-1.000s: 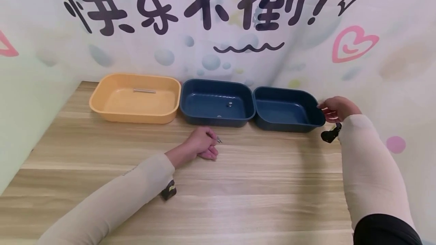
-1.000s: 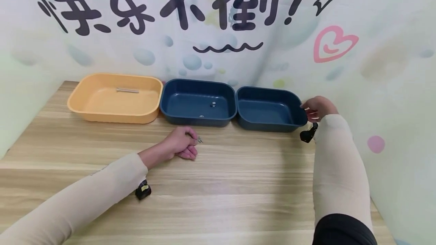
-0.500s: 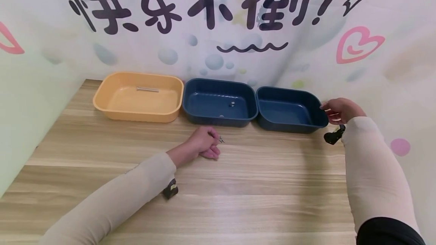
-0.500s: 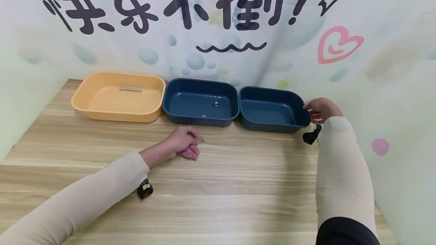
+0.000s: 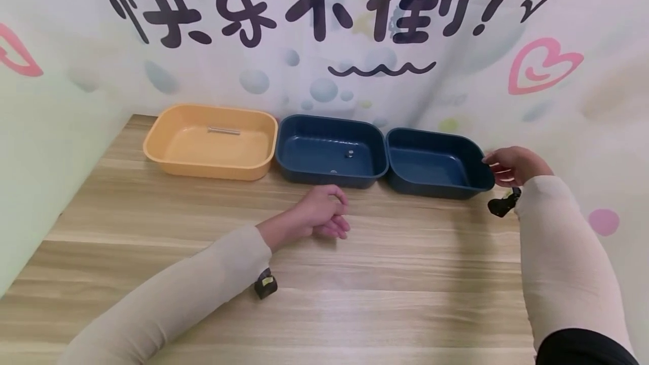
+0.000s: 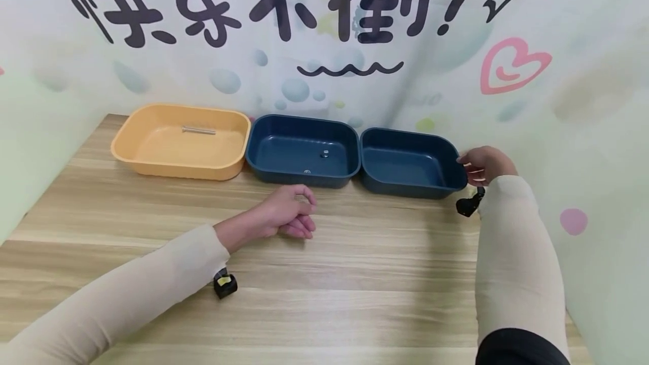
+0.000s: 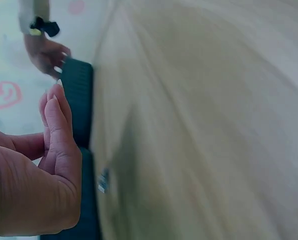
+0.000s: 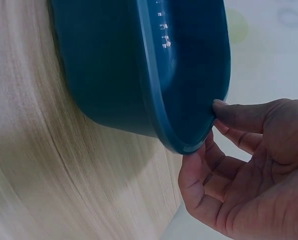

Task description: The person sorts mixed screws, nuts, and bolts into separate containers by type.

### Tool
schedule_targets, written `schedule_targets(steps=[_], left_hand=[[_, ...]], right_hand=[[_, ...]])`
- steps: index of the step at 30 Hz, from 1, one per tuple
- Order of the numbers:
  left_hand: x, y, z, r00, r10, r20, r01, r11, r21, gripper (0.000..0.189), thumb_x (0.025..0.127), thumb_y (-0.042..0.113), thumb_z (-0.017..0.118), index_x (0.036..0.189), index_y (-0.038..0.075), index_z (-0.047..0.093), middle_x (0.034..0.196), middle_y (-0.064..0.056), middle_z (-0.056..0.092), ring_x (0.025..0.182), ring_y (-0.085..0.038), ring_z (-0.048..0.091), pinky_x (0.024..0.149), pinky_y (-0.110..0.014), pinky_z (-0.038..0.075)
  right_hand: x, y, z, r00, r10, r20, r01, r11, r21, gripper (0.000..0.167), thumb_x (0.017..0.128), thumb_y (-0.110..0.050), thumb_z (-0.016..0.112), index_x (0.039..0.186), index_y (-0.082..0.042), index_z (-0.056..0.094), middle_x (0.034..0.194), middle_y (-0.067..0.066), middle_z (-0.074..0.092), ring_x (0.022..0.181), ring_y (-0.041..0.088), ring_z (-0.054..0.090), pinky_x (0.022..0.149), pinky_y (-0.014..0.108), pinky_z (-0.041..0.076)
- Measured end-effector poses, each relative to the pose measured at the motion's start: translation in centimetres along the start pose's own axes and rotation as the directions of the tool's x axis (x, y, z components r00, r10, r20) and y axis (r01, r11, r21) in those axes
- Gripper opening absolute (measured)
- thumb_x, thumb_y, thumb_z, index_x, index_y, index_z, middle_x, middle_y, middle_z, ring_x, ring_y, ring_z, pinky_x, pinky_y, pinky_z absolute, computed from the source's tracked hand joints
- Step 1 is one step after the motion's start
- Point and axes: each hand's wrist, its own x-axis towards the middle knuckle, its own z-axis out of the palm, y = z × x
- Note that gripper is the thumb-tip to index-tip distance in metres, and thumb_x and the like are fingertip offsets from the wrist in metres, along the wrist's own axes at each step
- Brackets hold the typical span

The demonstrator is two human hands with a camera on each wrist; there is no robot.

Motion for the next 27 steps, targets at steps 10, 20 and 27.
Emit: schedule_targets(steps=[10, 20, 27], left_hand=[[0.1, 3.6, 3.1, 0.995, 0.062, 0.076, -0.057, 0.996, -0.066, 0.008, 0.099, 0.010, 0.053, 0.106, 0.012, 0.056, 0.081, -0.021, 0.070, 0.061, -0.026, 0.071, 0.050, -0.028, 0.055], [2.0, 6.7, 5.9, 0.993, 0.104, 0.061, -0.097, 0.989, -0.114, 0.024, 0.098, 0.008, 0.057, 0.119, 0.000, 0.053, 0.070, -0.016, 0.069, 0.055, -0.024, 0.068, 0.046, -0.028, 0.054], [3.1, 8.6, 7.0, 0.991, 0.129, 0.020, -0.125, 0.983, -0.132, 0.002, 0.097, 0.009, 0.058, 0.095, 0.009, 0.057, 0.071, -0.017, 0.070, 0.054, -0.025, 0.068, 0.047, -0.028, 0.054]], right_hand=[[0.2, 0.5, -0.2, 1.000, -0.013, 0.010, 0.013, 1.000, 0.016, 0.031, 0.104, -0.025, 0.042, 0.120, 0.001, 0.044, 0.086, 0.003, 0.057, 0.076, 0.013, 0.060, 0.076, 0.025, 0.055], [0.4, 0.7, -0.1, 1.000, -0.022, -0.007, 0.022, 1.000, 0.011, 0.035, 0.104, -0.024, 0.042, 0.126, 0.003, 0.041, 0.086, 0.003, 0.057, 0.077, 0.014, 0.060, 0.077, 0.026, 0.055], [0.3, 0.5, -0.1, 1.000, -0.028, 0.008, 0.028, 0.999, 0.016, 0.031, 0.103, -0.024, 0.043, 0.121, 0.001, 0.045, 0.086, 0.003, 0.057, 0.075, 0.013, 0.060, 0.075, 0.026, 0.056]])
